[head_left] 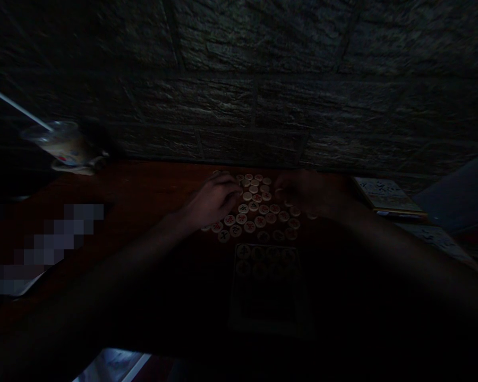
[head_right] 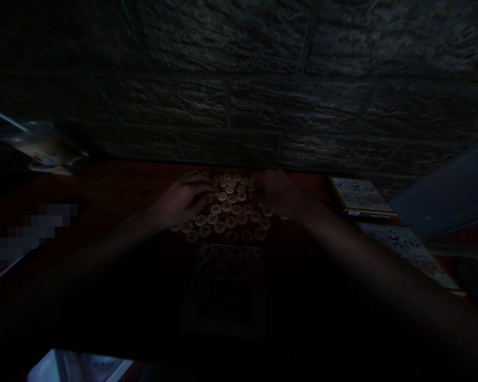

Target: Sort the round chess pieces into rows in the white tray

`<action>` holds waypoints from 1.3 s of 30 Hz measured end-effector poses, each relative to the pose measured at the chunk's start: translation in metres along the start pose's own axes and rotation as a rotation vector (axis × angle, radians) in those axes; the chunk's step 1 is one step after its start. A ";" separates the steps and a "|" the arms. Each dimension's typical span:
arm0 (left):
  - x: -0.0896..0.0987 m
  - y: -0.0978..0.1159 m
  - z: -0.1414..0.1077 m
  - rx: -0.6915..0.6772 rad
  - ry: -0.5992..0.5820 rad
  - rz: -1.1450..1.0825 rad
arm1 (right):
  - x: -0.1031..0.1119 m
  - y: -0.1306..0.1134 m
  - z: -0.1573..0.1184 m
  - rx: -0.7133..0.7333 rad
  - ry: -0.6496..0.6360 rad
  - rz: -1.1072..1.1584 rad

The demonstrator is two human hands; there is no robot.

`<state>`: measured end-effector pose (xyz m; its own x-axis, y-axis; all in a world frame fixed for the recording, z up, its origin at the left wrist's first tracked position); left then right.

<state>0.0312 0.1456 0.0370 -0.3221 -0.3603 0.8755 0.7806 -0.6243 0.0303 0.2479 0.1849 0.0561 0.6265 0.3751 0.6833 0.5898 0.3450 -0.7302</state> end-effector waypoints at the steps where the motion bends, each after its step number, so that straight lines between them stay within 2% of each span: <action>1: 0.002 0.001 0.000 0.008 0.006 -0.015 | 0.002 -0.001 0.002 0.030 0.026 0.017; 5: 0.011 0.003 -0.002 0.093 0.048 -0.131 | 0.010 -0.010 0.004 0.147 0.100 0.228; 9: 0.021 0.011 -0.010 0.213 0.086 -0.344 | 0.006 -0.015 -0.015 0.020 0.063 0.581; 13: 0.029 0.037 -0.016 0.252 0.064 -0.568 | -0.005 -0.016 -0.043 -0.070 0.043 0.745; 17: 0.032 0.064 -0.016 0.297 0.050 -0.777 | -0.022 -0.018 -0.062 -0.066 0.151 0.956; 20: 0.029 0.077 -0.015 0.281 0.026 -0.905 | -0.037 -0.023 -0.068 -0.003 0.210 1.002; 24: 0.027 0.079 -0.018 0.327 0.046 -0.962 | -0.050 -0.028 -0.073 0.011 0.247 1.043; 27: 0.028 0.079 -0.019 0.392 0.040 -1.015 | -0.052 -0.031 -0.077 0.011 0.201 1.110; 32: 0.024 0.079 -0.018 0.542 -0.036 -1.141 | -0.052 -0.034 -0.082 0.000 0.121 1.133; 35: 0.022 0.081 -0.019 0.556 -0.051 -1.168 | -0.050 -0.034 -0.084 0.009 0.153 1.113; 39: 0.023 0.086 -0.022 0.507 -0.046 -1.119 | -0.049 -0.032 -0.085 -0.009 0.202 1.085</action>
<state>0.0789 0.0685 0.0489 -0.9368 0.2318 0.2621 0.2092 -0.2297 0.9505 0.2412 0.0825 0.0463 0.8849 0.3272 -0.3316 -0.3205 -0.0889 -0.9431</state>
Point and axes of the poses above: each hand's wrist, its own z-axis towards the middle knuckle, its own x-axis out of the back of the hand, y = z × x, the point moved 5 cm from there along z, towards the middle knuckle, and after that the axes turned 9 degrees about z, right-handed, at the moved point
